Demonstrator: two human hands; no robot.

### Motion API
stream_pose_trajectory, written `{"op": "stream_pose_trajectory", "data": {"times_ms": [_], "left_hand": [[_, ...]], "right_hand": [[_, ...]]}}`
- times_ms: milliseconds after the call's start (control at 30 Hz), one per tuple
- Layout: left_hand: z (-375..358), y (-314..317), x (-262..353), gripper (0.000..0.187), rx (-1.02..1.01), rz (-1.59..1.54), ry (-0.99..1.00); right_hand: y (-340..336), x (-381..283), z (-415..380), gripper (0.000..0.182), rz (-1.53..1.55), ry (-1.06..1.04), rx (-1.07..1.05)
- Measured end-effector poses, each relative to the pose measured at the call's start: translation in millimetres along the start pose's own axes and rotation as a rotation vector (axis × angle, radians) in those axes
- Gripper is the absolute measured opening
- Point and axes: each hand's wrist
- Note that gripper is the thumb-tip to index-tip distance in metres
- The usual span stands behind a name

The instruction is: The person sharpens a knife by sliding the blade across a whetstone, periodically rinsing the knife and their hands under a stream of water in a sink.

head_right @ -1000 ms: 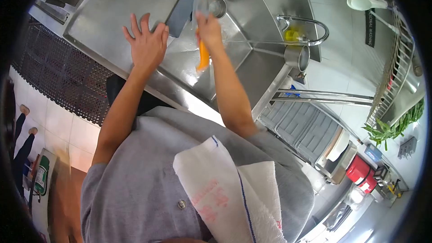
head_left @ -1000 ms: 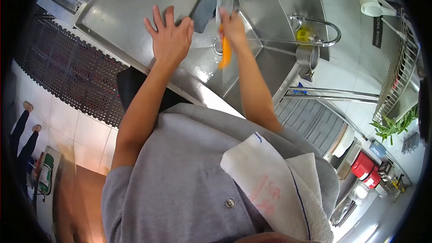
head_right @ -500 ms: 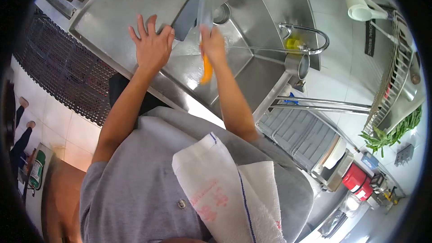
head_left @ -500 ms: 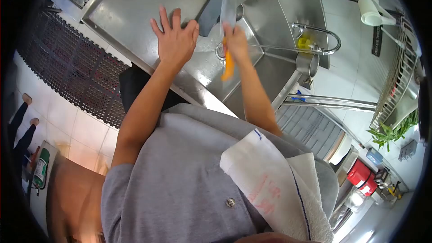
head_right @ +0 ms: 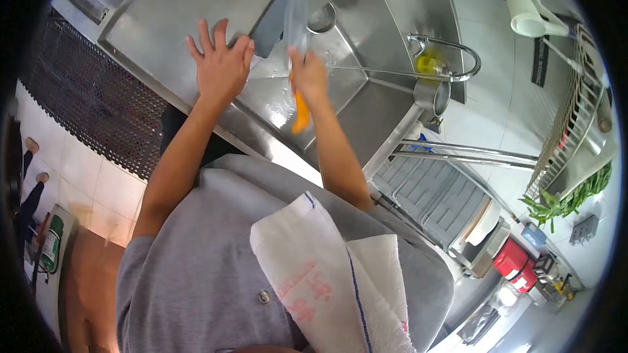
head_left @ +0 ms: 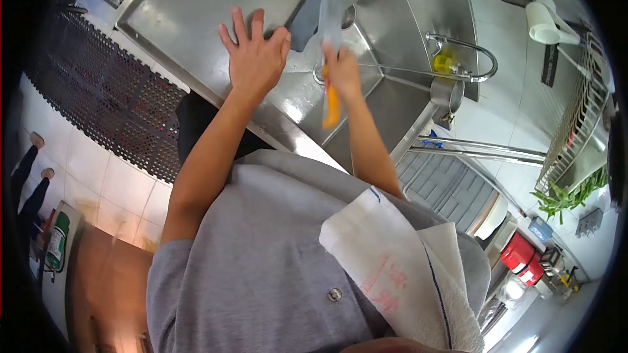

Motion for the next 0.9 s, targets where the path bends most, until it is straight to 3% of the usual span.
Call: {"op": "stream_pose_trajectory", "data": {"times_ms": [67,133,200,267,333,500,567,700,767,900], "left_hand": [[-2.9,0.0,1.2,0.022,-0.005,-0.001,-0.012],[2.6,2.1,-4.6,0.022,0.007,0.010,0.002],[-1.6,3.3,-1.6,0.022,0.023,-0.014,0.006],[-0.4,5.2,-1.2,0.020,0.032,-0.008,0.028],[-4.3,1.7,-1.4,0.019,0.035,-0.001,0.051],[-0.6,1.5,-1.5,0.019,0.024,-0.004,0.028],[-1.9,0.7,-0.2,0.019,0.023,-0.004,0.014],[-1.0,3.4,-1.1,0.019,0.050,0.000,0.036],[0.7,2.6,-0.2,0.019,0.035,-0.004,0.036],[1.5,-2.1,0.4,0.020,0.014,0.022,0.035]], "right_hand": [[-14.7,15.8,-45.5,0.040,-0.102,-0.002,-0.061],[-22.4,-3.5,-66.1,0.047,-0.111,0.192,-0.156],[-10.3,-2.7,-6.7,0.046,-0.098,-0.003,-0.088],[3.0,-53.0,43.7,0.046,-0.031,-0.065,0.046],[20.3,-67.7,75.3,0.042,0.140,0.049,0.153],[-3.6,8.4,-26.0,0.044,-0.021,0.050,-0.050],[-24.3,4.1,-74.8,0.044,-0.099,0.166,-0.163],[-13.9,-8.7,3.2,0.046,-0.176,-0.083,-0.079],[2.5,-50.9,54.1,0.049,-0.060,-0.055,0.039],[14.3,-52.0,60.4,0.050,0.096,-0.001,0.096]]}}
Point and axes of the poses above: each hand's wrist, its own z-axis towards the middle knuckle, its own y-axis out of the palm, x = y × z, and after that the axes turned 12 degrees about x, right-handed
